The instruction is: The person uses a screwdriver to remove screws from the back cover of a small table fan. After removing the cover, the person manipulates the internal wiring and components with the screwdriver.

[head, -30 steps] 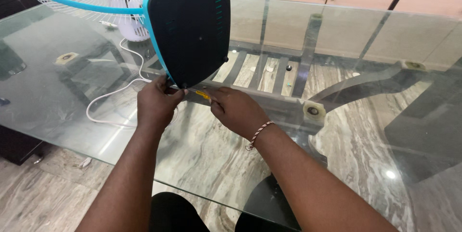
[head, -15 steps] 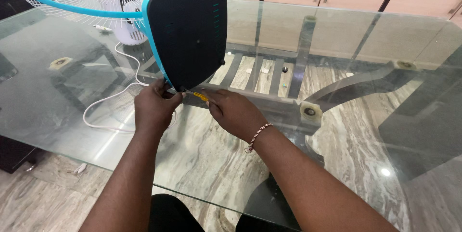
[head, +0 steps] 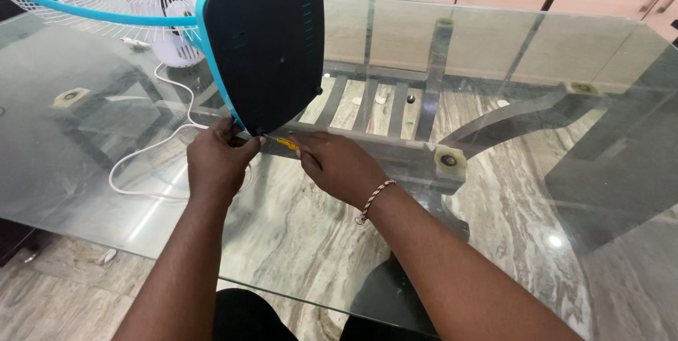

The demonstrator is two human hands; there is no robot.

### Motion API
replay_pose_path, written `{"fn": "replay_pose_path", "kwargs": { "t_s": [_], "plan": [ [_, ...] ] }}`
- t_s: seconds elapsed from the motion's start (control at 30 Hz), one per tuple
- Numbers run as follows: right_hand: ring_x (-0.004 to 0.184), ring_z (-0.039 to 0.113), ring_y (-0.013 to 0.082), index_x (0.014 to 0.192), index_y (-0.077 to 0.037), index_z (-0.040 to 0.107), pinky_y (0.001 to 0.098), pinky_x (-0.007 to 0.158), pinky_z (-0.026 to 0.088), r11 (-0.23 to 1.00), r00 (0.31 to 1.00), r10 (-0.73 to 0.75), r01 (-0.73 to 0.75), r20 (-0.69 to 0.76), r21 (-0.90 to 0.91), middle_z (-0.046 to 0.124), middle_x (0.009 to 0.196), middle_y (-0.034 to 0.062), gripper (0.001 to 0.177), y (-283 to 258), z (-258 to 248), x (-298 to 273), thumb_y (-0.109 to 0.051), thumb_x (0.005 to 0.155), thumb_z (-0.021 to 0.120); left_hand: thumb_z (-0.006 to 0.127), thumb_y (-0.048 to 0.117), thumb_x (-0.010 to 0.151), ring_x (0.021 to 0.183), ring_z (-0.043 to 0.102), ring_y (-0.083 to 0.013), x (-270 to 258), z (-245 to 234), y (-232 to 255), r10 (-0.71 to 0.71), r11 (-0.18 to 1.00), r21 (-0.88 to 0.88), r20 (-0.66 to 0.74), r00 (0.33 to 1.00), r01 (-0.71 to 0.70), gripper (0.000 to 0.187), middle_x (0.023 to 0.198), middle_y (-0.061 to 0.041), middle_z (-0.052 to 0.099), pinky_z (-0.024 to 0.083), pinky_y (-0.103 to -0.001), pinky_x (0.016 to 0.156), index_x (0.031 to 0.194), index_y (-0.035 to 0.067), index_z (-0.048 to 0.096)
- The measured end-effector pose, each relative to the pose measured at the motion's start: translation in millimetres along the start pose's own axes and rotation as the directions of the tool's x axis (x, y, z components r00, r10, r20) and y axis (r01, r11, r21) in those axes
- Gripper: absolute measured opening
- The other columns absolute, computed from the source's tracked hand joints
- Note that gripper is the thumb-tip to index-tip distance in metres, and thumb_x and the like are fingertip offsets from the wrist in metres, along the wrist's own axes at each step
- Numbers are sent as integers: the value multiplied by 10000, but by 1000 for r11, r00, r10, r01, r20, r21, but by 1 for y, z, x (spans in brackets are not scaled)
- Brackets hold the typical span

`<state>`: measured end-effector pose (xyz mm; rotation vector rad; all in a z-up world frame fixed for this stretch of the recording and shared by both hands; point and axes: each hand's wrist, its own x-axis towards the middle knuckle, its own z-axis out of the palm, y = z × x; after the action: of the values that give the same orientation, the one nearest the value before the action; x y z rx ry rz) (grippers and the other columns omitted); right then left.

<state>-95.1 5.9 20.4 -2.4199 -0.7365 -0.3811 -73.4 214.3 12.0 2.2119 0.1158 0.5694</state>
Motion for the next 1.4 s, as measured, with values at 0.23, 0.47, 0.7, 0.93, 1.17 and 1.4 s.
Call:
{"fn": "replay_pose_path", "kwargs": {
  "t_s": [0.23, 0.47, 0.7, 0.93, 1.17, 1.4],
  "plan": [
    [913, 710, 284, 1360, -153, 653, 424, 855, 567, 999, 999, -44, 44, -18, -4, 742, 1066, 124, 376, 0, -1, 1, -237, 1021, 513, 860, 207, 797, 719, 730, -153, 0, 1, -1, 9, 1000, -24, -9, 1000, -9, 340, 841, -77, 768, 563, -331, 675, 1059, 28, 740],
    [876, 709, 269, 1321, -176, 678, 411, 820, 579, 999, 1000, 2, -2, -3, -34, 738, 1013, 119, 358, -4, -3, 3, -205, 993, 537, 854, 197, 793, 749, 744, -149, 3, 1, -2, -17, 999, -33, 16, 1000, 17, 347, 865, -74, 780, 574, -319, 702, 1085, 48, 739],
    [905, 746, 260, 1278, -111, 712, 361, 864, 574, 975, 985, 41, -3, -168, 223, 750, 1122, 130, 391, -10, 9, 10, -229, 910, 650, 866, 217, 786, 769, 756, -162, 3, 1, -6, 22, 999, -28, -3, 1000, -22, 369, 879, -80, 780, 584, -329, 710, 1079, 33, 738],
    [715, 647, 158, 1041, -34, 806, 303, 676, 480, 764, 892, 430, -444, 144, 468, 757, 823, 91, 348, -19, 24, 24, -334, 966, 645, 885, 245, 749, 753, 754, -165, 3, 2, -6, 49, 998, -45, -30, 998, -50, 454, 869, -82, 781, 575, -335, 693, 1133, 53, 738],
    [507, 555, 126, 993, -26, 799, 312, 515, 461, 727, 888, 445, -435, 119, 531, 656, 610, 17, 305, -15, 23, 25, -297, 917, 682, 871, 225, 753, 742, 753, -158, 4, 1, -6, 49, 998, -31, -22, 999, -50, 438, 864, -80, 783, 570, -323, 686, 1139, 61, 744],
    [816, 711, 292, 1097, -47, 771, 406, 743, 593, 968, 968, -123, 68, -219, -241, 713, 978, 177, 222, -18, 36, 12, -139, 946, 636, 867, 206, 772, 756, 757, -161, 4, 2, -5, 10, 1000, -16, -18, 1000, -10, 407, 875, -99, 788, 576, -324, 694, 1129, 49, 750]
  ]
}}
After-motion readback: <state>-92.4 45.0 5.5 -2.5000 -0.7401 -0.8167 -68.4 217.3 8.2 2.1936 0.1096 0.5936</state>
